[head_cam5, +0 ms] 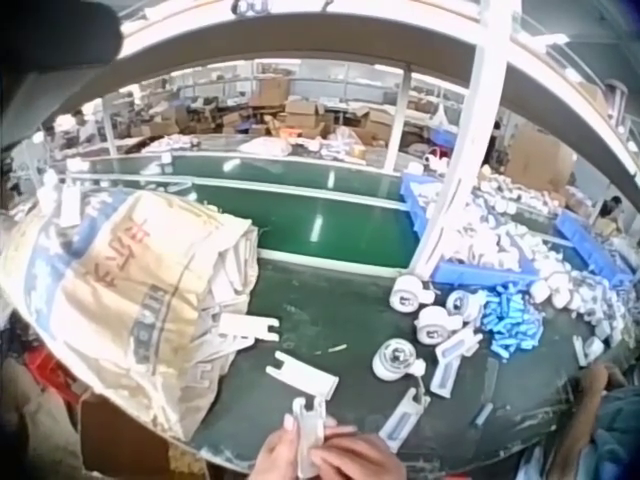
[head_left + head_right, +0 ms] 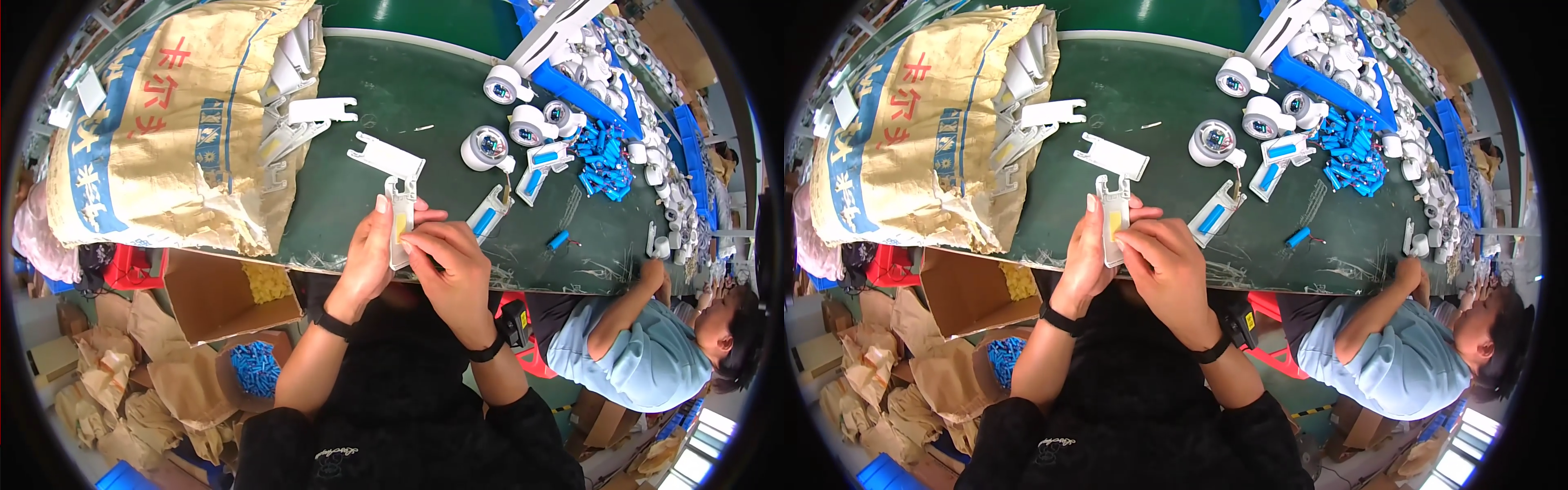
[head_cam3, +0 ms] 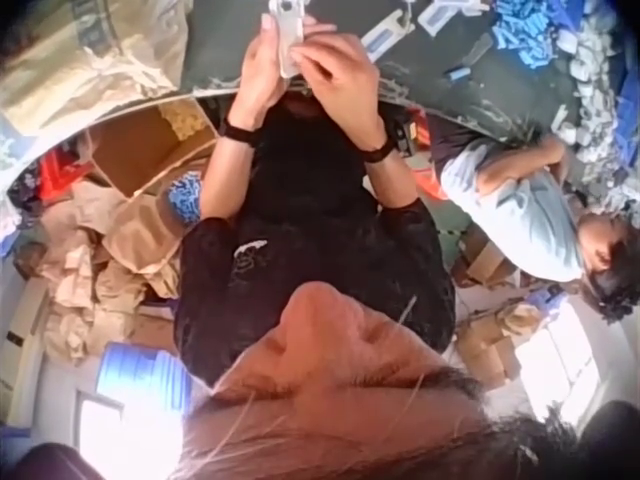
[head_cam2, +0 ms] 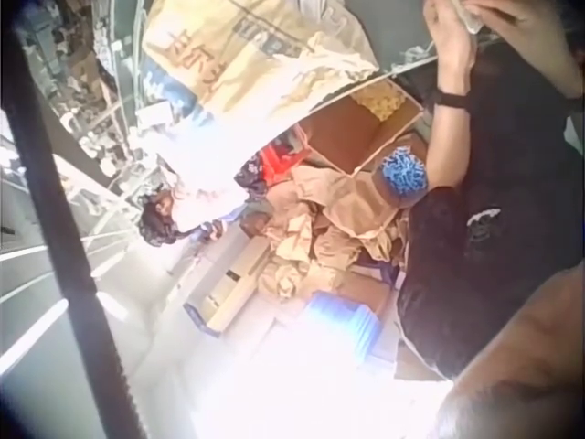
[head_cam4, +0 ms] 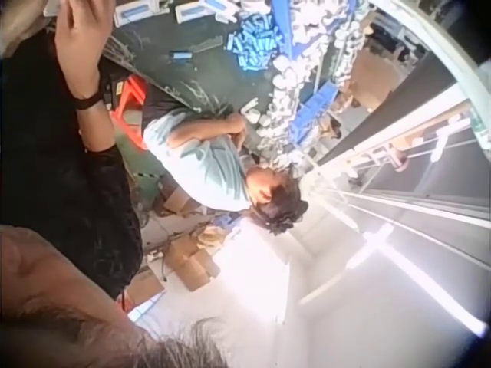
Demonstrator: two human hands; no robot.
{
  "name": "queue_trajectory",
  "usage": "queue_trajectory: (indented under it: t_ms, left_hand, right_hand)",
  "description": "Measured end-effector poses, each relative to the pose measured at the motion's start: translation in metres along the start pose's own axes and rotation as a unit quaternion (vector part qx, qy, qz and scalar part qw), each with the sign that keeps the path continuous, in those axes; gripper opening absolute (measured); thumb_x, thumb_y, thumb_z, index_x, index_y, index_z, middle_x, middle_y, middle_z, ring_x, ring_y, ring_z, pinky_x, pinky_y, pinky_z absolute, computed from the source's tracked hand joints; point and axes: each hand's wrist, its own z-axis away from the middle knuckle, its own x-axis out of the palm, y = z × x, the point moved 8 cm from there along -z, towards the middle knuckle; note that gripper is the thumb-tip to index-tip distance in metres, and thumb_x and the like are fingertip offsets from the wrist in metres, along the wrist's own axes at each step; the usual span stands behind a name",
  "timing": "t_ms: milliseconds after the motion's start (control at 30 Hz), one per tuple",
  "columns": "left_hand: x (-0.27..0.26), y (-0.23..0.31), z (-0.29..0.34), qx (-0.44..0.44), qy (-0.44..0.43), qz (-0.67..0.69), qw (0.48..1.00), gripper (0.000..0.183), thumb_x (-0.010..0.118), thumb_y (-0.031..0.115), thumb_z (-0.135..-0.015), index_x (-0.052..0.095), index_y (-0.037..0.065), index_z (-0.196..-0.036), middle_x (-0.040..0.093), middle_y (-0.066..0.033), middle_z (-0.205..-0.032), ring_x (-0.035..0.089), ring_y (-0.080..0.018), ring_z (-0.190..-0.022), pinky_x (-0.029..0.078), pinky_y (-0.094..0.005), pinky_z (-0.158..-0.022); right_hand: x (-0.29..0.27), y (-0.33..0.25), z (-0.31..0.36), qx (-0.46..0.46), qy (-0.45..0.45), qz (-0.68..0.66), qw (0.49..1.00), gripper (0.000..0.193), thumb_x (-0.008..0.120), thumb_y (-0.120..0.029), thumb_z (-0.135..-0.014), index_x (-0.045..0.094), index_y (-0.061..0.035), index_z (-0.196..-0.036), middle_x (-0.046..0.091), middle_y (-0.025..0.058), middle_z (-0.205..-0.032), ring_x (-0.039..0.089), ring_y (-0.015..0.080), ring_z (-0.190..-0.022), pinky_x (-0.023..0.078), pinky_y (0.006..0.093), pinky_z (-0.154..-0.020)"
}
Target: The person assembles electronic devices by hand, placing batteries into plastic housings, attaching circuit boards, and fitting the components into spherical camera bodies. They then apply adhesive strips to the housing covers and press them onto the units before setting the completed cameras aside.
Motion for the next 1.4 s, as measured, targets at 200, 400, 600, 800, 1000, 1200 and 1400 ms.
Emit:
queue_trajectory:
  t_ms: [200,400,600,800,1000,1200,1400]
  left_hand:
    - [0.002,-0.001,0.001,-0.007,-0.005,0.006,1.0,0.07,0.032,0.061,-0.111,0.057,-0.002,-0.131,0.069,-0.025,-0.13,0.07,-0.0268,-0.116,0.057,-0.04,-0.101]
    - [0.001,0.0,0.001,-0.004,0.006,0.001,1.0,0.071,0.034,0.062,-0.111,0.057,-0.002,-0.132,0.07,-0.0249,-0.129,0.07,-0.0262,-0.115,0.057,-0.0398,-0.101]
    - [-0.001,-0.002,0.002,0.007,0.006,0.0,1.0,0.07,0.034,0.06,-0.111,0.057,-0.003,-0.132,0.07,-0.0246,-0.13,0.07,-0.0257,-0.115,0.056,-0.0395,-0.102]
    - [-0.001,0.002,0.001,0.015,0.012,-0.022,1.0,0.072,0.032,0.063,-0.11,0.055,-0.002,-0.132,0.068,-0.0258,-0.132,0.069,-0.0281,-0.115,0.057,-0.0407,-0.101]
    - [-0.001,0.002,0.003,-0.006,0.024,0.017,1.0,0.069,0.034,0.059,-0.112,0.059,-0.003,-0.13,0.072,-0.022,-0.126,0.07,-0.0235,-0.112,0.056,-0.0373,-0.1]
    - [0.015,-0.006,-0.008,-0.025,0.017,-0.081,0.996,0.071,0.027,0.058,-0.114,0.062,0.0,-0.136,0.078,-0.0113,-0.116,0.057,-0.0093,-0.081,0.053,-0.0263,-0.079]
    - [0.14,-0.023,-0.026,-0.11,-0.064,-0.194,0.973,0.055,0.036,0.045,-0.116,0.064,0.001,-0.132,0.077,-0.0094,-0.11,0.067,-0.0108,-0.083,0.056,-0.0278,-0.077]
  right_hand:
    - [-0.003,0.004,0.004,0.019,-0.01,-0.038,0.999,0.021,0.083,-0.001,-0.082,0.08,-0.0069,-0.102,0.074,0.0039,-0.099,0.067,0.0227,-0.09,0.055,0.0335,-0.076]
    - [0.0,-0.002,0.005,-0.014,0.002,-0.008,1.0,0.023,0.083,0.002,-0.08,0.08,-0.0068,-0.101,0.073,0.0036,-0.099,0.067,0.0234,-0.092,0.055,0.0341,-0.077]
    - [0.0,-0.012,0.004,-0.052,0.023,0.036,0.998,0.027,0.083,0.005,-0.076,0.078,-0.0057,-0.1,0.072,0.0048,-0.099,0.067,0.026,-0.091,0.055,0.036,-0.077]
    - [0.005,-0.014,0.004,-0.065,0.03,0.047,0.996,0.028,0.081,0.007,-0.073,0.075,-0.0054,-0.098,0.072,0.0054,-0.098,0.067,0.0267,-0.089,0.055,0.0372,-0.074]
    - [-0.002,-0.009,0.002,-0.046,0.06,0.056,0.995,0.027,0.08,0.007,-0.075,0.073,-0.0043,-0.098,0.072,0.0064,-0.098,0.068,0.0262,-0.086,0.055,0.0358,-0.073]
    - [-0.087,0.05,0.022,0.134,0.198,-0.19,0.952,0.016,0.074,0.01,-0.086,0.071,0.0025,-0.1,0.068,0.0105,-0.105,0.065,0.0151,-0.088,0.053,0.0276,-0.077]
    - [-0.152,0.029,0.088,0.08,0.071,-0.362,0.926,0.009,0.065,0.008,-0.094,0.061,0.0028,-0.1,0.062,0.0313,-0.13,0.076,0.0267,-0.088,0.065,0.0354,-0.073]
